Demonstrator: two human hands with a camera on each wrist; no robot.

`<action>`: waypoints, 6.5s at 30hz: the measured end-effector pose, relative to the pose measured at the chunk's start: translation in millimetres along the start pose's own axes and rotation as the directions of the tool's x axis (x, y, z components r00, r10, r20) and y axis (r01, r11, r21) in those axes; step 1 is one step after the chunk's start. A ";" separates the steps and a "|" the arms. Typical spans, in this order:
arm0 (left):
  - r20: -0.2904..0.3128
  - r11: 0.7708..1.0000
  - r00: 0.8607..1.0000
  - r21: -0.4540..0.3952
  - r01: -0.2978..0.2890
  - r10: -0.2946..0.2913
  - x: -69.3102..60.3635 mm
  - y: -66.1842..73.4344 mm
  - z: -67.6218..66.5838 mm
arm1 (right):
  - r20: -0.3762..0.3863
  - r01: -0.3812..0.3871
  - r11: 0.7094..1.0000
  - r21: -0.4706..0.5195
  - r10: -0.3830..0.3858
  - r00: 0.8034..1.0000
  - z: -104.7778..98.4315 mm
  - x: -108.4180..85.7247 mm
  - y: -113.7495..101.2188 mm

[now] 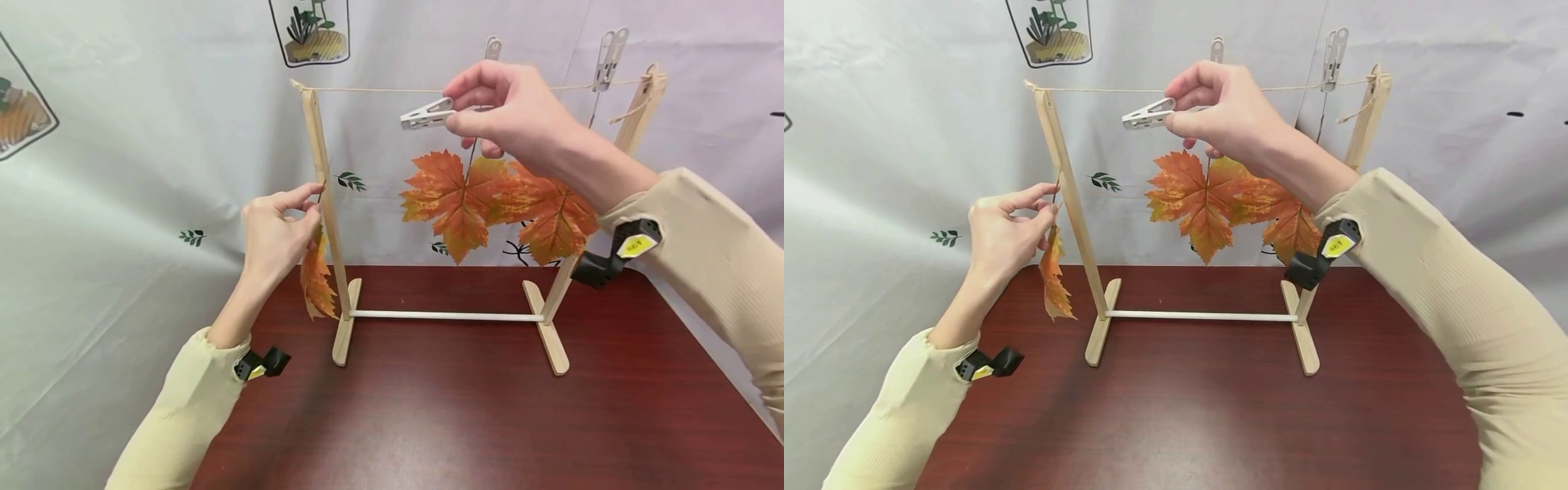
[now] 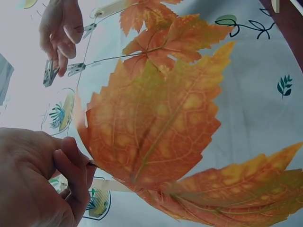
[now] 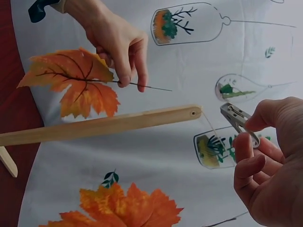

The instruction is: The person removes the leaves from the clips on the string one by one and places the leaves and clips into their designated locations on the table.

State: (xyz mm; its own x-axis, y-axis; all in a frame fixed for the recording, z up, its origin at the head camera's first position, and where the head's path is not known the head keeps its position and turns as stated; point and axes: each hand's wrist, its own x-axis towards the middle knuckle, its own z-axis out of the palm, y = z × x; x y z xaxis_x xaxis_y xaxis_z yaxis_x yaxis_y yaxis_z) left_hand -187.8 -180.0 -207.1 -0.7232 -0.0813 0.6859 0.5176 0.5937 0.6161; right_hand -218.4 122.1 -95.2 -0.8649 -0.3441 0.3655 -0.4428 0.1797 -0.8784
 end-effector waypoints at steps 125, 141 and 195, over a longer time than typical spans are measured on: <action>0.407 0.935 0.912 0.340 -0.097 -0.053 -121.0 -86.2 4.5 | 0.006 -0.203 0.947 0.248 0.208 0.978 -45.2 -207.1 211.3; 0.435 0.921 0.897 0.377 -0.100 -0.080 -136.1 -96.6 12.3 | -0.024 -0.249 0.937 0.245 0.262 0.965 -30.2 -231.1 238.0; 0.476 0.920 0.870 0.384 -0.074 -0.128 -179.3 -126.3 56.2 | -0.119 -0.389 0.897 0.211 0.419 0.900 -6.0 -274.1 299.4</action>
State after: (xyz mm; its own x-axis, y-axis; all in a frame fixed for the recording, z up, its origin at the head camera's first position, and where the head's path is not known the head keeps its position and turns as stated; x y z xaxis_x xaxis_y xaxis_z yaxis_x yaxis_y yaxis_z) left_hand -149.2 -195.4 -429.6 -0.9132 0.2338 0.3337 0.3545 0.8598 0.3675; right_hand -115.3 275.7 -456.5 -0.9922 -0.1248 -0.0023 -0.0103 0.1002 -0.9949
